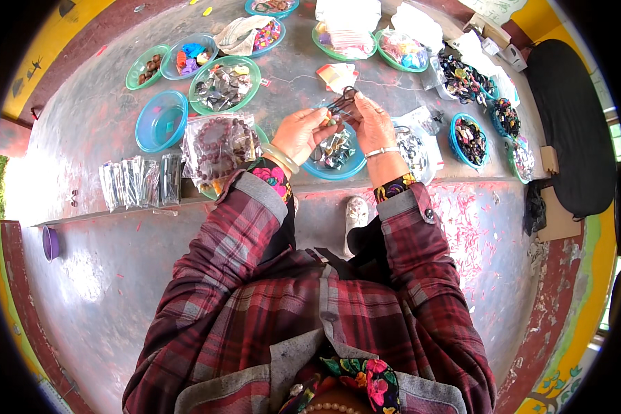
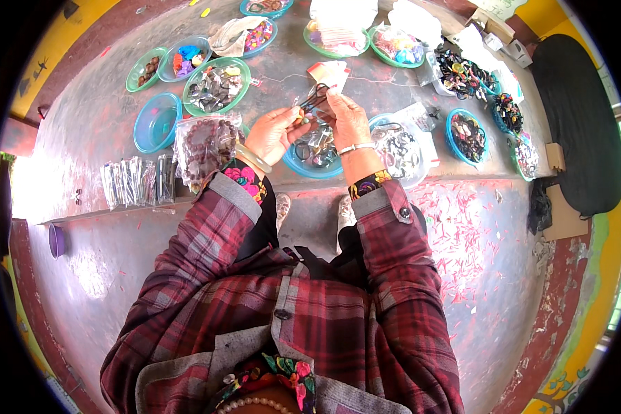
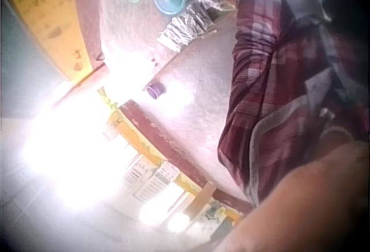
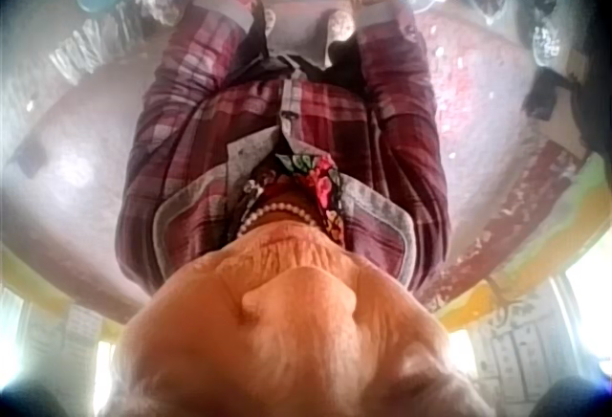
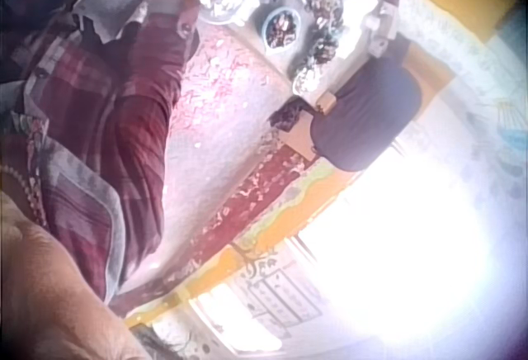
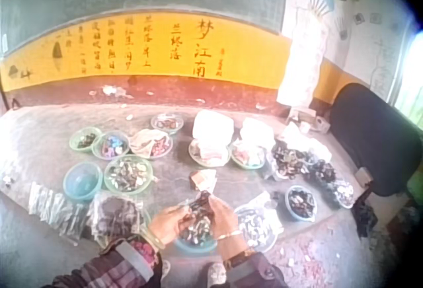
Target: The person sits on the floor and sorts small hair accessories from a blue bowl into clear plastic bags. They pick up individual items, inspect them, and place them into the bags, occasionally adjusting the bags or the pile of items.
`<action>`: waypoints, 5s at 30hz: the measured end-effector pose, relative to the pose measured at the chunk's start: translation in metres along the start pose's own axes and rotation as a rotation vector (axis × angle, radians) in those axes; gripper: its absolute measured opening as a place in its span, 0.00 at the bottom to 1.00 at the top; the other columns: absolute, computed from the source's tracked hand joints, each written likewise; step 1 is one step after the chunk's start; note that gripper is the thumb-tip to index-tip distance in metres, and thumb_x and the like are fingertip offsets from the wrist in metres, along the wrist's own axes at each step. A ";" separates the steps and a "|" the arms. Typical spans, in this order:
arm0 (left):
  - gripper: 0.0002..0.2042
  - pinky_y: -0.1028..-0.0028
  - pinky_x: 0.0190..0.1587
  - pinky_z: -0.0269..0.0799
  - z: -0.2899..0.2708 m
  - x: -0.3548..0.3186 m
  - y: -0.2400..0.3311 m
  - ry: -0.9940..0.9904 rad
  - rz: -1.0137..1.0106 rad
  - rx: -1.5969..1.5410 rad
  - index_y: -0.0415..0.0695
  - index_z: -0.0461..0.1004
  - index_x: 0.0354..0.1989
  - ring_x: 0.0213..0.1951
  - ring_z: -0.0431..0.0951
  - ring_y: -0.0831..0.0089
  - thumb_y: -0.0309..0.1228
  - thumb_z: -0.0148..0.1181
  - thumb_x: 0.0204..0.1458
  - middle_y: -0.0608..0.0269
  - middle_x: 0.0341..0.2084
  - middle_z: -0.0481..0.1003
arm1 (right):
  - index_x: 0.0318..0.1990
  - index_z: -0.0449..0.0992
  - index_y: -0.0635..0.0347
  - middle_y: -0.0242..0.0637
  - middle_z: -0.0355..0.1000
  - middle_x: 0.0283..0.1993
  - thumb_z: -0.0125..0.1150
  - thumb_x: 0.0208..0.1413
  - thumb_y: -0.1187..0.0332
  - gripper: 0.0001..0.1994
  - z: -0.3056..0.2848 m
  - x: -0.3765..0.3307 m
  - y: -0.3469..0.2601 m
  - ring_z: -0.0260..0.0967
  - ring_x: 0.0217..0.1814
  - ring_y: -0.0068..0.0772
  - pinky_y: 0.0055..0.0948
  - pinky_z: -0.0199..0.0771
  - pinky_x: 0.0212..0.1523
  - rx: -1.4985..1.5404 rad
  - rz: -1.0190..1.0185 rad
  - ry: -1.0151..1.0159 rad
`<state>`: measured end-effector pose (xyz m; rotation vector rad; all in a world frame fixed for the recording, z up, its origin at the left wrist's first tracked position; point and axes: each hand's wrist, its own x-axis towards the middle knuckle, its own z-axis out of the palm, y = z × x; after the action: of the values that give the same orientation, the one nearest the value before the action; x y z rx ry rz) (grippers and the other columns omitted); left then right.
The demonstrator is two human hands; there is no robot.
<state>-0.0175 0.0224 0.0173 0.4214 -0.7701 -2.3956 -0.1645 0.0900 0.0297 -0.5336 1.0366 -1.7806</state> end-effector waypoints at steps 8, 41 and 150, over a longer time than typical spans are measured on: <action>0.10 0.73 0.45 0.70 -0.004 -0.002 0.005 0.034 -0.039 0.086 0.31 0.67 0.35 0.38 0.73 0.64 0.28 0.48 0.54 0.54 0.34 0.71 | 0.37 0.73 0.63 0.37 0.73 0.35 0.57 0.50 0.65 0.11 0.000 -0.002 -0.030 0.69 0.35 0.23 0.24 0.64 0.36 -0.003 -0.091 0.215; 0.14 0.77 0.33 0.68 -0.019 -0.002 0.005 0.276 0.008 0.305 0.40 0.69 0.24 0.32 0.74 0.71 0.40 0.54 0.50 0.54 0.31 0.74 | 0.33 0.73 0.62 0.32 0.72 0.28 0.57 0.49 0.67 0.08 -0.071 -0.020 -0.101 0.71 0.26 0.24 0.16 0.59 0.22 -0.494 0.004 0.282; 0.09 0.77 0.34 0.67 -0.002 -0.004 0.008 0.139 0.015 0.189 0.37 0.73 0.31 0.30 0.73 0.75 0.31 0.53 0.50 0.61 0.27 0.74 | 0.35 0.72 0.71 0.43 0.72 0.33 0.61 0.44 0.75 0.11 0.017 -0.007 0.011 0.73 0.32 0.32 0.24 0.74 0.33 -0.298 0.533 -0.217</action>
<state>-0.0100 0.0187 0.0210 0.6487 -0.9348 -2.2602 -0.1439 0.0873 0.0303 -0.5545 1.1665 -1.0850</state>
